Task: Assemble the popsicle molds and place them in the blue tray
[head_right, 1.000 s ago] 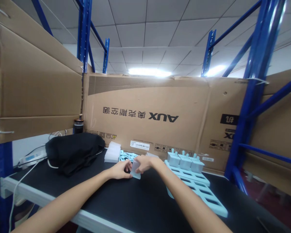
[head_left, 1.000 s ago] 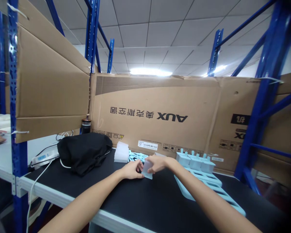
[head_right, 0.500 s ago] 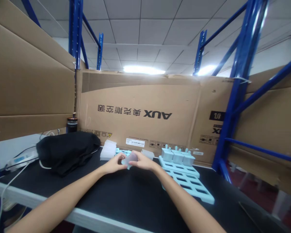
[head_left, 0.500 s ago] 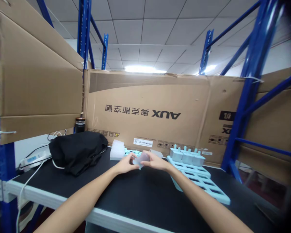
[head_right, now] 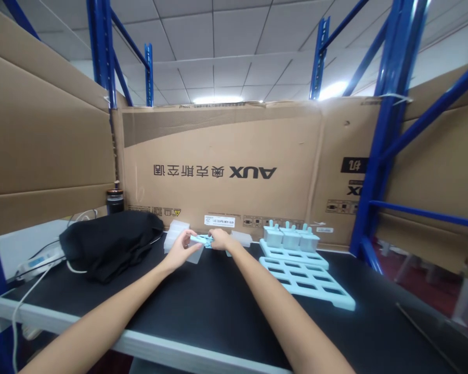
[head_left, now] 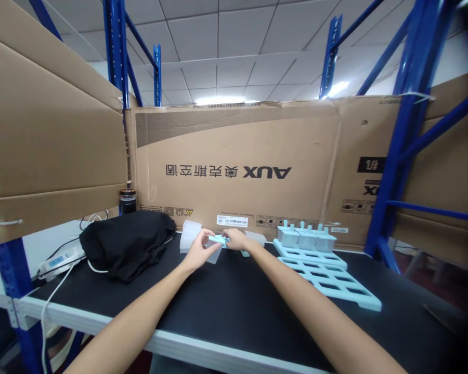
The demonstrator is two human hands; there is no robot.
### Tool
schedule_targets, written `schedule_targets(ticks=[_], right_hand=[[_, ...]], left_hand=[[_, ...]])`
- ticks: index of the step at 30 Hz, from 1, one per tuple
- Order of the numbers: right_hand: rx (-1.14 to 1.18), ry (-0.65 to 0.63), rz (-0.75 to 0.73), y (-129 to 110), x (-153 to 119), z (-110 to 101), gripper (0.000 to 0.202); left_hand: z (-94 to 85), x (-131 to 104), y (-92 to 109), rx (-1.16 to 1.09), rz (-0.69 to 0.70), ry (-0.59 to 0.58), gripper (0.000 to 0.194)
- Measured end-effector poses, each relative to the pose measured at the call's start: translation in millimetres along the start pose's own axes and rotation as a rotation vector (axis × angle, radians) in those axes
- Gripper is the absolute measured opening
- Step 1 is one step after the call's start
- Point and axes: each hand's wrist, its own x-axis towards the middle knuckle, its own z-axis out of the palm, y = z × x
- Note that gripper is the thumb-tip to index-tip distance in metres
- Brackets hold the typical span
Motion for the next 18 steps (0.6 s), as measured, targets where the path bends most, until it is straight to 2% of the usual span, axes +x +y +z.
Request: schedule_targets(ticks=[3, 6, 9, 12, 18], right_hand=[[-0.041, -0.016, 0.0, -8.9, 3.9, 2.7, 0.025], [-0.071, -0.008, -0.05, -17.0, 3.8, 2.9, 0.027], [-0.075, -0.08, -0.131, -22.6, 3.2, 2.7, 0.022], [-0.068, -0.115, -0.172, -26.3, 0.9, 2.8, 0.019], [-0.054, -0.051, -0.176, -29.6, -3.3, -0.5, 0.014]], left_hand=[[1.3, -2.4, 0.2, -0.013, -0.001, -0.082, 0.034], [1.6, -3.3, 1.1, -0.044, -0.012, -0.128, 0.034], [1.8, -4.4, 1.1, -0.07, -0.016, -0.174, 0.034], [2.9, -5.6, -1.3, -0.051, -0.018, -0.184, 0.034], [4.6, -6.0, -6.4, -0.066, -0.014, -0.194, 0.041]])
